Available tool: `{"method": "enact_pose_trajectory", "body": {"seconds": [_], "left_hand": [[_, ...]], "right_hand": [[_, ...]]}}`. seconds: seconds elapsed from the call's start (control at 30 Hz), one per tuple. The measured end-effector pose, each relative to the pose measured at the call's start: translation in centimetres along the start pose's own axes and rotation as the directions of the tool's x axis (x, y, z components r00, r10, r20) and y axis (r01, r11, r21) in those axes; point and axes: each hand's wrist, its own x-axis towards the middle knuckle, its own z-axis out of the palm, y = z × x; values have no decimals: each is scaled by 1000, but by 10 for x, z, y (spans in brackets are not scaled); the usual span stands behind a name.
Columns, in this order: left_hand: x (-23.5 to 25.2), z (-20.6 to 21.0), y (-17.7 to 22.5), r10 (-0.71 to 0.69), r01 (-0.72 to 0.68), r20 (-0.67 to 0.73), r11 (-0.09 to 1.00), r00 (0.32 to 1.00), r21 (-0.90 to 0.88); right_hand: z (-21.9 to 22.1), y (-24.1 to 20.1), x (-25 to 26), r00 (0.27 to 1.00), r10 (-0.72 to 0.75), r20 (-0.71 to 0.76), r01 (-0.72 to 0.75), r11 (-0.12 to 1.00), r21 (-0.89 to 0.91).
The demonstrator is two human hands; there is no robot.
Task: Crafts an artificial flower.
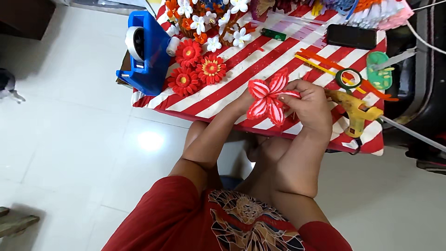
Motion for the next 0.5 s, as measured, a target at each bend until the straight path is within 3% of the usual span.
{"method": "enact_pose_trajectory", "body": {"seconds": [0.07,0.13,0.3,0.4,0.47,0.5], "left_hand": [[4,9,1,83,-93,-157,994,984,-57],[4,18,29,33,-29,-292,999,956,19],[-5,6,33,99,-54,-173,968,980,245],[-16,-2,55,-138,165,-90,851,986,498],[-20,-5,61,-360,354,-79,813,930,462],[-21,-7,56,-406,398,-70,825,911,401]], "right_hand": [[4,2,3,997,-31,-65,26,997,-67],[11,4,6,992,-50,-117,36,992,-122],[19,0,8,994,-59,-97,52,995,-80],[12,1,7,999,-54,7,54,998,43],[6,3,4,999,-44,28,41,992,119],[4,2,2,999,-35,32,30,990,137]]}}
